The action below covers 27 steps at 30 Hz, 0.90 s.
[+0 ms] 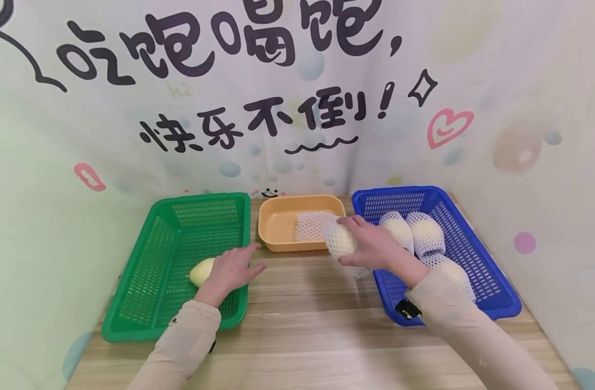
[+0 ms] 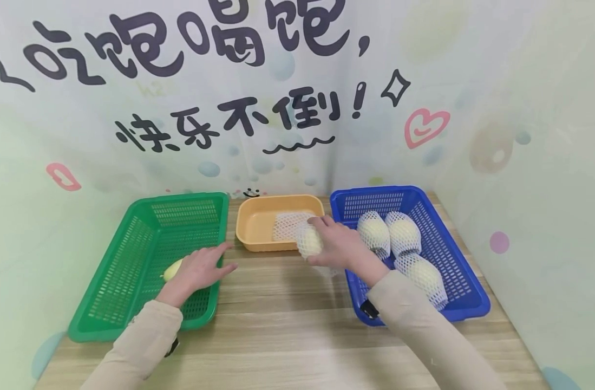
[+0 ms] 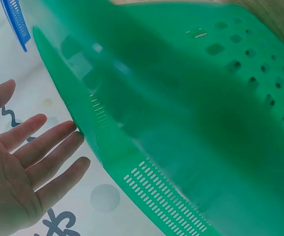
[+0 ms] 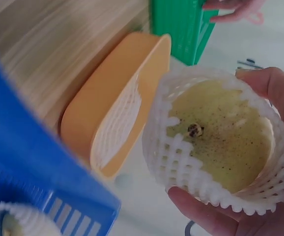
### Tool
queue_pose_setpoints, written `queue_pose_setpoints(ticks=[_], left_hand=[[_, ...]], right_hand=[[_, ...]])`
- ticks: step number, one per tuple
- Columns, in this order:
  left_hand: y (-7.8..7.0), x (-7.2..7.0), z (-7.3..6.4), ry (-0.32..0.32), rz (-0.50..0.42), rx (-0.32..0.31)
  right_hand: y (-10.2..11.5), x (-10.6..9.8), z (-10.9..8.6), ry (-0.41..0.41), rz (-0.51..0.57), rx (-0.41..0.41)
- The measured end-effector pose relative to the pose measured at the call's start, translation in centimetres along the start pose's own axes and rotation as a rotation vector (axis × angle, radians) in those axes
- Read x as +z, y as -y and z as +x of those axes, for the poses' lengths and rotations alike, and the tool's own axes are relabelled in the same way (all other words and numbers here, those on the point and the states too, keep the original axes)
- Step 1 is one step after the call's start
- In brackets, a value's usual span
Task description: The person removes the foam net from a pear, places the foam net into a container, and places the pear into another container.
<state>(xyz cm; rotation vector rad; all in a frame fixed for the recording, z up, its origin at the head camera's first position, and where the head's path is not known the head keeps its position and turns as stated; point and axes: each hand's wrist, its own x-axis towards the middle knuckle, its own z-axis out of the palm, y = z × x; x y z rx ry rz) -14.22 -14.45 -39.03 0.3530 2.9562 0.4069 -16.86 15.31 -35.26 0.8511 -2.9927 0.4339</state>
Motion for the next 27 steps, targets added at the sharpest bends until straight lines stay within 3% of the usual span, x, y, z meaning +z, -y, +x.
queue_pose_setpoints(ticks=[12, 27], left_hand=[[-0.1, -0.3, -0.1, 0.006, 0.012, -0.004], [-0.1, -0.2, -0.1, 0.002, 0.015, -0.007]], right_hand=[[3.0, 2.7, 0.9, 0.003, -0.023, -0.075], [4.0, 5.4, 1.2, 0.016, -0.038, -0.088]])
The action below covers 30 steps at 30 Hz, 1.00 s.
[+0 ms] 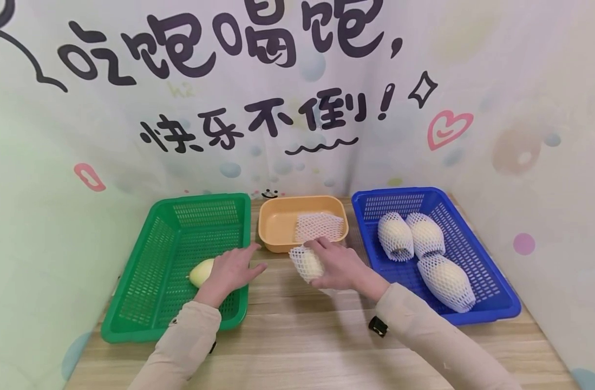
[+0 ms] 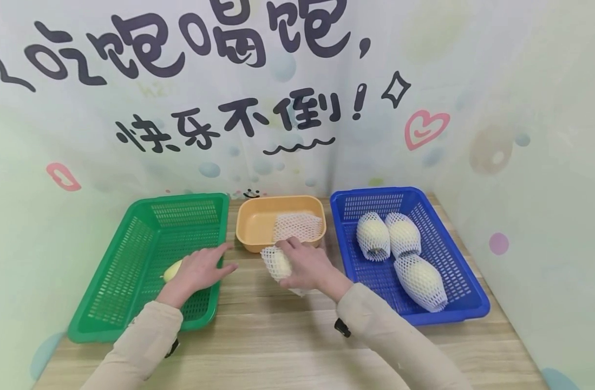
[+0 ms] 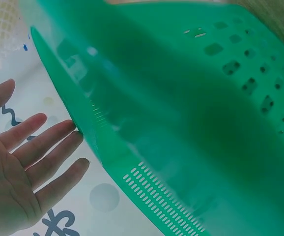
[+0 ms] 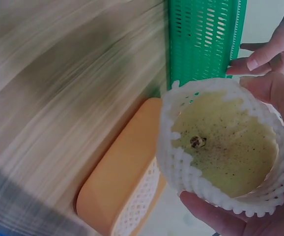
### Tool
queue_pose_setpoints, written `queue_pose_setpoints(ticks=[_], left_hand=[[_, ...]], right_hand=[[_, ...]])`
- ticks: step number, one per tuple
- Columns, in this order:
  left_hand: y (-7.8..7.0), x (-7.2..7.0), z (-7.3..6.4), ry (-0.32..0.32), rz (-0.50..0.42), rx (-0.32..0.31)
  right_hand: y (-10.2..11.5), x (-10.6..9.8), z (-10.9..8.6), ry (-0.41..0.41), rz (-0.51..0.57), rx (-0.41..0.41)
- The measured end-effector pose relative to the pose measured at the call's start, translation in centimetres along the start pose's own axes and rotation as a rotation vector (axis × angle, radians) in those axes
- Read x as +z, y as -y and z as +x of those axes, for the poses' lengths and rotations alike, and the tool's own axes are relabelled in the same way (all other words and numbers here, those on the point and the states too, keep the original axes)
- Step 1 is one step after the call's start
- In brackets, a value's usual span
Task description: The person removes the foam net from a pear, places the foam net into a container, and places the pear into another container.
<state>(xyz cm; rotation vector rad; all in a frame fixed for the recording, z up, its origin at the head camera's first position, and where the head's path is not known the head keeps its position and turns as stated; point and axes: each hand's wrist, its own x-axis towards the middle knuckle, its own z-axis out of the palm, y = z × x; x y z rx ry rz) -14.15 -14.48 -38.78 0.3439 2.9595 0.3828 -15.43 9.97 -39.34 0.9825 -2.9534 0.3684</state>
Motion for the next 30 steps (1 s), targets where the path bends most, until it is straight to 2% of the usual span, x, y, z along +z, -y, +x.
queue_pose_setpoints(ticks=[8, 30], left_hand=[[0.1, 0.1, 0.0, 0.002, 0.004, 0.002], [0.1, 0.2, -0.1, -0.022, -0.001, 0.006]], right_hand=[[0.2, 1.0, 0.7, -0.018, -0.028, -0.025], [0.1, 4.5, 2.0, 0.118, -0.007, 0.038]])
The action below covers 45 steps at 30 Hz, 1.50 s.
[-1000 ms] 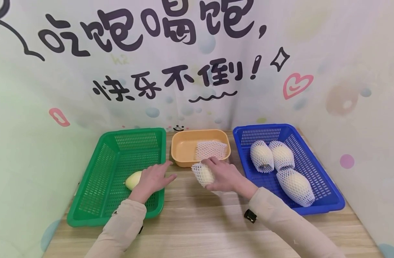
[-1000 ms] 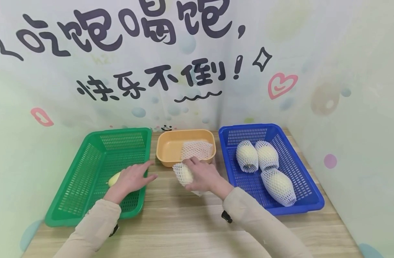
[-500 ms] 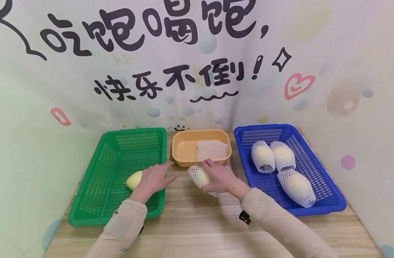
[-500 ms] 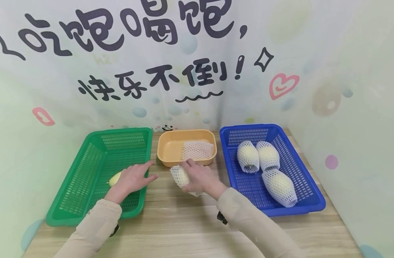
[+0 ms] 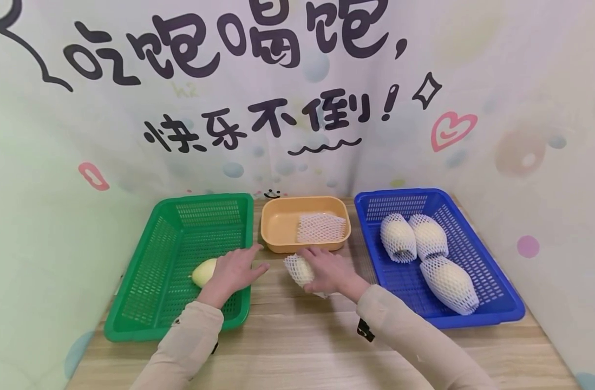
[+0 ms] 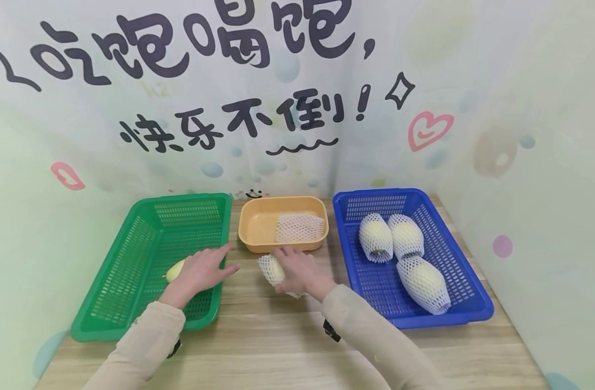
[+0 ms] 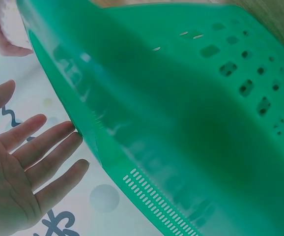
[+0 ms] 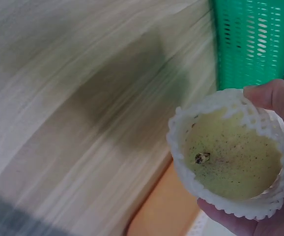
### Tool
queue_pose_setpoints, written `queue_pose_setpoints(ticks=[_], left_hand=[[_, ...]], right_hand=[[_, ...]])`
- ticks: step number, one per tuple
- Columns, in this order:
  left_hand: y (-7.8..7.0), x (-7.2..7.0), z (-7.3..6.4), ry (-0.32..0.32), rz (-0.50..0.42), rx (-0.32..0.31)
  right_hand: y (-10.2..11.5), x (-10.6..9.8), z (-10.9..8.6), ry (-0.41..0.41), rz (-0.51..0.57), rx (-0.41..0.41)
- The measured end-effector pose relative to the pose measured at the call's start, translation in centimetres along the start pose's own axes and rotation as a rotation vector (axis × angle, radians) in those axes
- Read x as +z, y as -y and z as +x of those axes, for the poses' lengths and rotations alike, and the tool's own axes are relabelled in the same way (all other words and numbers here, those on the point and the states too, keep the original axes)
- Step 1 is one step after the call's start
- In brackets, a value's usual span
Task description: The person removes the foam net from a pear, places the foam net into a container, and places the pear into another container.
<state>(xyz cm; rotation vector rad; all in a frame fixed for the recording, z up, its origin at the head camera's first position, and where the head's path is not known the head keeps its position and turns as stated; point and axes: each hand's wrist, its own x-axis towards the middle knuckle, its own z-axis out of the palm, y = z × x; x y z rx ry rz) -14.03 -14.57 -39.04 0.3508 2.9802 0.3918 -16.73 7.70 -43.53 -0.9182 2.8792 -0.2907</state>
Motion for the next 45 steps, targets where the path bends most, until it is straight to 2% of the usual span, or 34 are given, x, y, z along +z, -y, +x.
queue_pose_setpoints(ticks=[18, 26, 36, 40, 45], left_hand=[[-0.1, 0.0, -0.2, -0.001, -0.003, -0.001], [-0.2, 0.0, -0.1, 0.0, -0.002, 0.002], [-0.3, 0.2, -0.2, -0.016, -0.008, 0.011], [-1.5, 0.4, -0.4, -0.038, -0.045, 0.053], [-4.5, 1.1, -1.2, -0.047, -0.11, 0.169]], right_hand=[[-0.8, 3.4, 0.7, -0.006, 0.029, -0.045], [-0.9, 3.8, 0.6, 0.0, -0.006, -0.044], [-1.1, 3.6, 0.4, 0.032, 0.023, -0.065], [-1.5, 3.6, 0.2, 0.029, 0.087, -0.085], [-2.1, 3.6, -0.2, 0.011, 0.152, -0.11]])
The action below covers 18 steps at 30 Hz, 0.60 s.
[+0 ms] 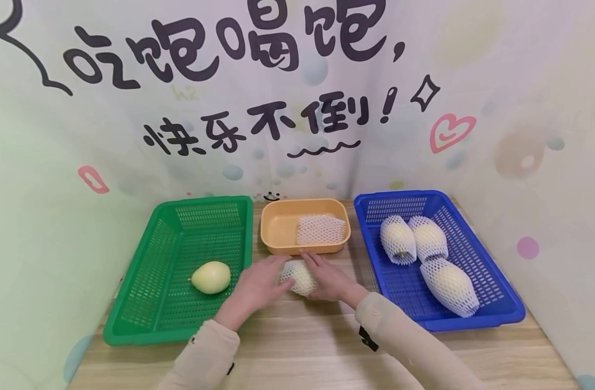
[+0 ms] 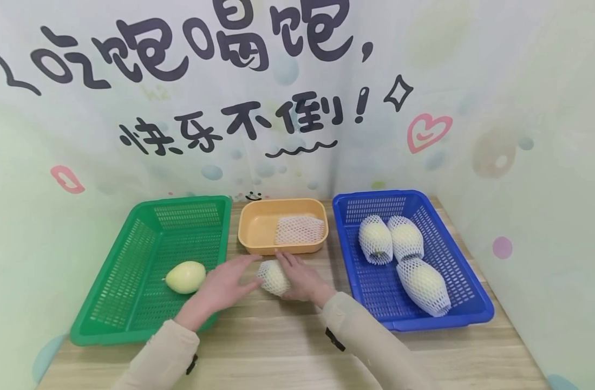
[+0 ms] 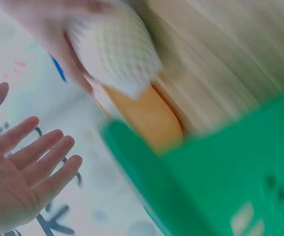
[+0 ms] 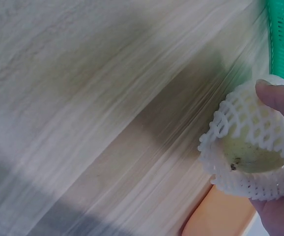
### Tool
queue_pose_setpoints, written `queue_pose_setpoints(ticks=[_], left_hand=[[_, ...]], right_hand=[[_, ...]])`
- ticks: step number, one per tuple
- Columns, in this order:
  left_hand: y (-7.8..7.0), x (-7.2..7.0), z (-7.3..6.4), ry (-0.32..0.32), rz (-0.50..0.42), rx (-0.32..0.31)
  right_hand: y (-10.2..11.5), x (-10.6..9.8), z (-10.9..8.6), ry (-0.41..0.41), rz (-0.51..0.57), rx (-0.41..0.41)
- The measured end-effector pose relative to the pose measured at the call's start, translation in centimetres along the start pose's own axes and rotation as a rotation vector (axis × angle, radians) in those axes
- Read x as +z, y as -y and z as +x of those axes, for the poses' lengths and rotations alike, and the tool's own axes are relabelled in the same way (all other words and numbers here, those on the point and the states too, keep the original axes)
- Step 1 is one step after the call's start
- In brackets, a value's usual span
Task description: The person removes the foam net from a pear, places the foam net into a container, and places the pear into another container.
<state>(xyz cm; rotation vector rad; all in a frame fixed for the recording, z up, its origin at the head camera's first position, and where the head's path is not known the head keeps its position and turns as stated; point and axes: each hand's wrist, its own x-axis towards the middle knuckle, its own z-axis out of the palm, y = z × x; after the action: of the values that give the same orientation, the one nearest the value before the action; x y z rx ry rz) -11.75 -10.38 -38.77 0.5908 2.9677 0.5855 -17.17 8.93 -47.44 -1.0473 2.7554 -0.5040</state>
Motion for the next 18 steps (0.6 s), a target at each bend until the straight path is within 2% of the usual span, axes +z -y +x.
queue_pose_setpoints(ticks=[3, 5, 8, 12, 14, 18], left_hand=[[-1.4, 1.1, -0.1, -0.002, -0.051, 0.064], [-2.0, 1.9, -0.1, 0.003, -0.088, 0.072], [-2.3, 3.6, 0.1, -0.026, -0.118, 0.082], [-1.9, 6.0, 0.3, -0.065, -0.149, 0.041], [-1.5, 7.1, 0.4, -0.071, -0.172, -0.001], [-0.8, 9.0, 0.7, -0.06, -0.227, -0.092]], right_hand=[[-0.3, -0.1, -0.2, -0.007, 0.014, -0.006], [-0.5, -0.1, -0.4, -0.006, 0.014, -0.009], [-0.7, -0.2, -0.6, 0.01, 0.0, 0.01], [-0.8, -0.4, -0.9, 0.054, 0.001, 0.086], [-0.9, -0.4, -1.0, 0.061, 0.011, 0.103], [-1.0, -0.5, -1.4, 0.042, 0.004, 0.069]])
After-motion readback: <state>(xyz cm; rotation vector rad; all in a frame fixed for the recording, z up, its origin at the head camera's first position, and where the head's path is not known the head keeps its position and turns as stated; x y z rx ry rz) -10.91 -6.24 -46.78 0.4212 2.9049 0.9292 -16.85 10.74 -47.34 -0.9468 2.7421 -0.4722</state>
